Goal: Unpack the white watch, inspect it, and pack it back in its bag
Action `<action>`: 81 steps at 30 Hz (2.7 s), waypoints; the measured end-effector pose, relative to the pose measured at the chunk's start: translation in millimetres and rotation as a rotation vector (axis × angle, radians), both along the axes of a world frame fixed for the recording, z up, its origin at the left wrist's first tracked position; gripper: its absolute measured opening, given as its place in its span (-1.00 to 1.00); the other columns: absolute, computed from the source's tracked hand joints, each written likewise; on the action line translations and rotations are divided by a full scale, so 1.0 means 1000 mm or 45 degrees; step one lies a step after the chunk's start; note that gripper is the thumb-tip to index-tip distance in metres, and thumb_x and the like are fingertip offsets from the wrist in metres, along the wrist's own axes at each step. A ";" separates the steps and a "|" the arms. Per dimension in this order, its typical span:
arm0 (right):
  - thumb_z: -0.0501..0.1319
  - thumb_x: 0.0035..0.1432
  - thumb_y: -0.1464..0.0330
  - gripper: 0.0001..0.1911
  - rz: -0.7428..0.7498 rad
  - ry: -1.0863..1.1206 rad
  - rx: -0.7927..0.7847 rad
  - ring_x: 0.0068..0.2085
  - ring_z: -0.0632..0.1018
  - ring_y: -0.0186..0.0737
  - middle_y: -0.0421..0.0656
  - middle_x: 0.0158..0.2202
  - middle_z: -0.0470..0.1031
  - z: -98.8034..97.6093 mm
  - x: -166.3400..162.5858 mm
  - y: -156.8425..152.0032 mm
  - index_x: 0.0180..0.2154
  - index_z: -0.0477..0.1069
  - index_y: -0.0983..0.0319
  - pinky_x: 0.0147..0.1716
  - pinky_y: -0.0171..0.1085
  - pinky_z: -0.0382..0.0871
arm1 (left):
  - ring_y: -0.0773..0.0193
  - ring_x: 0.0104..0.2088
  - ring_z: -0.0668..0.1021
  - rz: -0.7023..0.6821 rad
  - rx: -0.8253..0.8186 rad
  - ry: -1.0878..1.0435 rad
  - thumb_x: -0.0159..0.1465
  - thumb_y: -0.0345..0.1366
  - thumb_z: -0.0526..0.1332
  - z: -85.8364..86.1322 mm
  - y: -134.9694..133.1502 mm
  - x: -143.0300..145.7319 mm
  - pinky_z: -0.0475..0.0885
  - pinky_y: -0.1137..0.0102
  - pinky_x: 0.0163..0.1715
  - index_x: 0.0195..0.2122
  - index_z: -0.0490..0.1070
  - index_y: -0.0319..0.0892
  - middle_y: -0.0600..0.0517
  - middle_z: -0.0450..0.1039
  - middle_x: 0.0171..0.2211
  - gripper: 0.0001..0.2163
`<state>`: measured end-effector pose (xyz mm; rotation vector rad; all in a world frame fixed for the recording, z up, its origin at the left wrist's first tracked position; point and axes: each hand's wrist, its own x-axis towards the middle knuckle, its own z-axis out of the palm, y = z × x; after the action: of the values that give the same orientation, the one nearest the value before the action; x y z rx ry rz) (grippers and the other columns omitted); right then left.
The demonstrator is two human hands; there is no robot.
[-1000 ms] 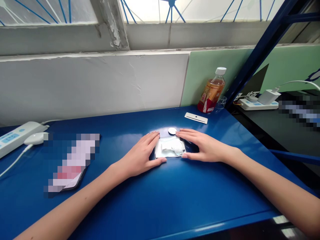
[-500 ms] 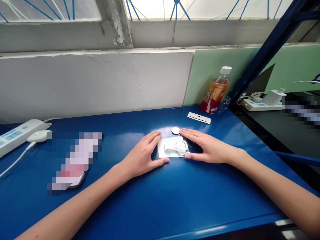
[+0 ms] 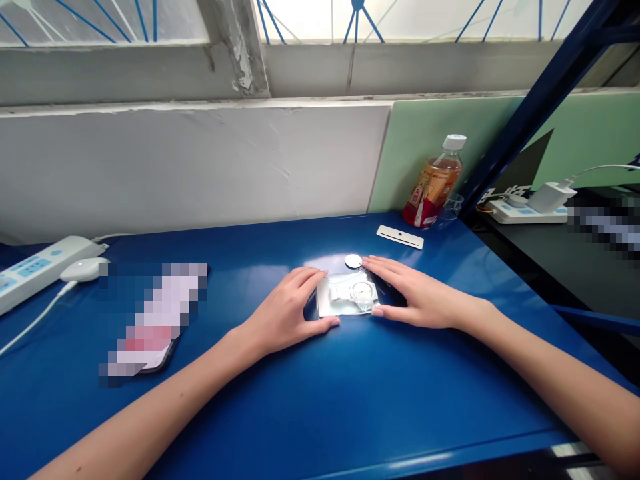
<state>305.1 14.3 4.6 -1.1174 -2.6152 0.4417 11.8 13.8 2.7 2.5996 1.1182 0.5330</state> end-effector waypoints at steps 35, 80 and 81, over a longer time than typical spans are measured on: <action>0.31 0.16 0.09 -0.24 0.112 0.034 0.152 0.29 0.31 0.13 0.06 0.32 0.25 0.009 0.003 0.000 0.31 0.19 0.20 0.22 0.08 0.28 | -0.05 0.23 0.37 -0.043 0.020 -0.026 0.28 -0.07 0.26 -0.001 0.000 -0.001 0.38 0.07 0.15 0.20 0.30 -0.23 -0.19 0.42 0.15 -0.47; 0.09 0.32 0.06 -0.24 0.055 -0.083 0.045 0.40 0.08 0.13 0.11 0.38 0.09 -0.002 -0.003 -0.007 0.38 0.01 0.32 0.31 0.14 0.09 | -0.14 0.35 0.17 -0.028 -0.033 0.022 0.23 0.07 0.27 -0.005 -0.004 0.006 0.22 -0.05 0.25 0.24 0.27 -0.24 -0.24 0.27 0.26 -0.34; 0.08 0.33 0.09 -0.26 0.065 -0.073 0.042 0.40 0.08 0.13 0.11 0.38 0.09 -0.002 -0.003 -0.007 0.38 0.02 0.33 0.31 0.14 0.09 | -0.14 0.35 0.17 -0.031 -0.034 0.018 0.23 0.07 0.27 -0.004 -0.004 0.006 0.22 -0.04 0.25 0.24 0.26 -0.24 -0.25 0.27 0.26 -0.34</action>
<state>302.0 6.8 3.0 -1.0699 -2.6958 0.3807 18.0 9.4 -1.7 2.5949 1.0893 0.4917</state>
